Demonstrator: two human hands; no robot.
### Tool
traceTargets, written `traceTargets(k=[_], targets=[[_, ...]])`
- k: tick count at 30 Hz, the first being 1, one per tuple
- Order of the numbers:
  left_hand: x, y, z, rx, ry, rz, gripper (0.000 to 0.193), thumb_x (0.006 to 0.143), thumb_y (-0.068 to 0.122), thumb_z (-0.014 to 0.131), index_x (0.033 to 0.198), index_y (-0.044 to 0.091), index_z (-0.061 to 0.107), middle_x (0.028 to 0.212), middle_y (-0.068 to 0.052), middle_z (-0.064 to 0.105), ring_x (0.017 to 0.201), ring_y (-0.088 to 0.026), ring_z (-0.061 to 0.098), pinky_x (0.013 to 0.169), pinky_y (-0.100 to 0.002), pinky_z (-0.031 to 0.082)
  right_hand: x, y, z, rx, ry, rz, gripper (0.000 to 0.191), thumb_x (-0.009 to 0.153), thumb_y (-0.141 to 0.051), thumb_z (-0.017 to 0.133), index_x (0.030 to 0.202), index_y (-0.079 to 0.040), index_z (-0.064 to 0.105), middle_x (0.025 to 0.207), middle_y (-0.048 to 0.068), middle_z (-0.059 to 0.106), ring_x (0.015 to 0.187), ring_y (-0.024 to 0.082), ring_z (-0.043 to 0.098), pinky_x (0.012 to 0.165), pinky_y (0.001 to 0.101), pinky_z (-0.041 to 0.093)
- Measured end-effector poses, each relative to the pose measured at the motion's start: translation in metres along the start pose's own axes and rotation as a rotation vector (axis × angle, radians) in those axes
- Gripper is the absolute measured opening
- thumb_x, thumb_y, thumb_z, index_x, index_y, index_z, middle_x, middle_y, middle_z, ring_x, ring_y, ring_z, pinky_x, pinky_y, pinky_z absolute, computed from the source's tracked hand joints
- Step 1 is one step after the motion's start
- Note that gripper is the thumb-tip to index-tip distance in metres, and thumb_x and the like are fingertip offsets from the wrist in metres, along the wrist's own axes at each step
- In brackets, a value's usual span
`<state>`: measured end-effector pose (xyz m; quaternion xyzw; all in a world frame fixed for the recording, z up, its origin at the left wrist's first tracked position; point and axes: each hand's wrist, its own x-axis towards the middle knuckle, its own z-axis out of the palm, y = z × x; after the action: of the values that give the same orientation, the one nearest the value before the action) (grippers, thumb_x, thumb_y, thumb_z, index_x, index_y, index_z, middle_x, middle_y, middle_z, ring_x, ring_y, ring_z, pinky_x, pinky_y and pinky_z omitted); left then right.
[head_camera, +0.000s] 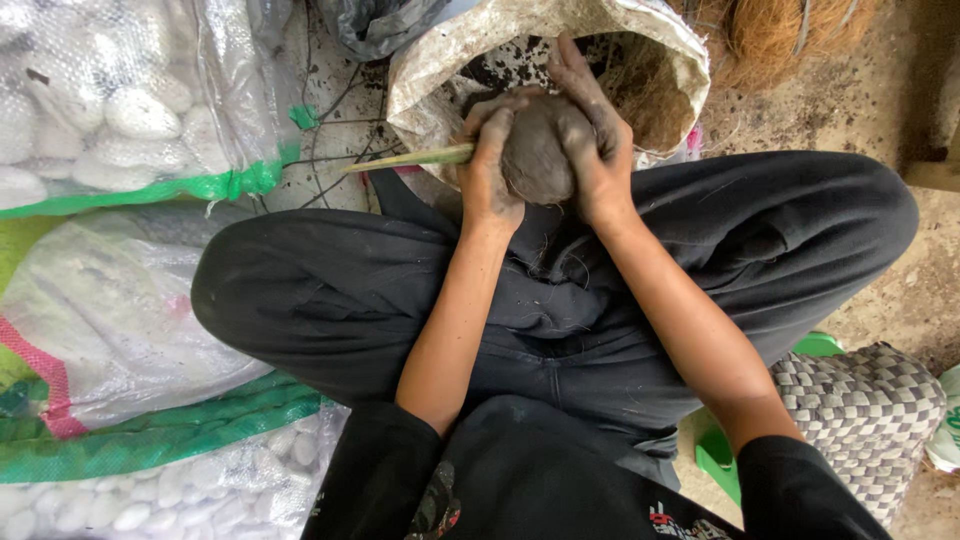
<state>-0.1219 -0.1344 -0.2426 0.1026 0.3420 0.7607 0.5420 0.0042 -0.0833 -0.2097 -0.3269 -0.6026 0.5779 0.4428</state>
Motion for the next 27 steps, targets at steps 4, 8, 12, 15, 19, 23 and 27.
traceTargets(k=[4, 8, 12, 15, 19, 23, 27], targets=[[0.000, -0.009, 0.011, 0.068, 0.013, 0.024, 0.019, 0.101, 0.022, 0.071, 0.116, 0.009, 0.070, 0.122, -0.008, 0.069, 0.116, -0.023, 0.067, 0.103, -0.041, 0.060, 0.002, 0.000, -0.011, 0.007, 0.023, 0.162, 0.049, 0.102, -0.033, 0.053, 0.138, -0.002, 0.066, 0.159, 0.023, 0.051, 0.153, 0.039, 0.047, 0.129, 0.0511, 0.041], [0.001, -0.016, 0.023, -0.065, 0.154, -0.285, 0.027, 0.095, 0.028, 0.061, 0.117, 0.016, 0.069, 0.113, -0.005, 0.069, 0.106, -0.022, 0.068, 0.090, -0.041, 0.060, 0.000, -0.002, -0.024, -0.250, 0.024, -0.232, 0.052, 0.105, -0.039, 0.059, 0.143, -0.004, 0.064, 0.160, 0.020, 0.050, 0.149, 0.032, 0.048, 0.128, 0.0482, 0.039], [0.001, -0.028, 0.039, 0.132, -0.013, 0.023, 0.029, 0.102, 0.029, 0.074, 0.119, 0.006, 0.069, 0.121, -0.012, 0.069, 0.117, -0.026, 0.064, 0.105, -0.043, 0.056, 0.003, -0.002, -0.040, 0.250, 0.054, 0.154, 0.058, 0.100, -0.038, 0.064, 0.146, -0.005, 0.054, 0.157, 0.021, 0.047, 0.147, 0.033, 0.047, 0.125, 0.0515, 0.039], [0.002, -0.038, 0.047, 0.227, 0.016, 0.016, 0.031, 0.102, 0.033, 0.069, 0.119, 0.007, 0.068, 0.120, -0.010, 0.068, 0.119, -0.025, 0.064, 0.106, -0.041, 0.056, 0.004, -0.001, -0.055, 0.140, 0.017, 0.194, 0.057, 0.103, -0.043, 0.059, 0.143, -0.003, 0.062, 0.155, 0.020, 0.056, 0.147, 0.032, 0.054, 0.129, 0.0484, 0.043], [0.003, -0.052, 0.052, -0.053, 0.000, -0.138, 0.034, 0.099, 0.034, 0.058, 0.119, 0.009, 0.069, 0.115, -0.009, 0.069, 0.107, -0.025, 0.068, 0.089, -0.044, 0.062, -0.002, 0.000, -0.071, -0.227, 0.018, -0.101, 0.053, 0.105, -0.044, 0.056, 0.142, -0.007, 0.066, 0.160, 0.016, 0.052, 0.150, 0.029, 0.051, 0.129, 0.0430, 0.044], [0.007, -0.071, 0.062, 0.032, -0.109, 0.061, 0.036, 0.110, 0.034, 0.067, 0.120, 0.000, 0.067, 0.122, -0.018, 0.067, 0.114, -0.028, 0.067, 0.107, -0.044, 0.056, -0.001, 0.000, -0.092, 0.137, 0.037, 0.073, 0.059, 0.099, -0.042, 0.061, 0.147, -0.008, 0.057, 0.160, 0.020, 0.047, 0.151, 0.036, 0.044, 0.129, 0.0496, 0.036], [0.004, -0.086, 0.076, 0.055, 0.006, -0.044, 0.042, 0.106, 0.040, 0.065, 0.126, 0.003, 0.064, 0.124, -0.014, 0.065, 0.114, -0.026, 0.066, 0.102, -0.044, 0.057, 0.005, -0.004, -0.117, -0.046, -0.042, -0.044, 0.046, 0.108, -0.041, 0.058, 0.137, -0.008, 0.070, 0.161, 0.018, 0.050, 0.156, 0.033, 0.044, 0.131, 0.0476, 0.034]])
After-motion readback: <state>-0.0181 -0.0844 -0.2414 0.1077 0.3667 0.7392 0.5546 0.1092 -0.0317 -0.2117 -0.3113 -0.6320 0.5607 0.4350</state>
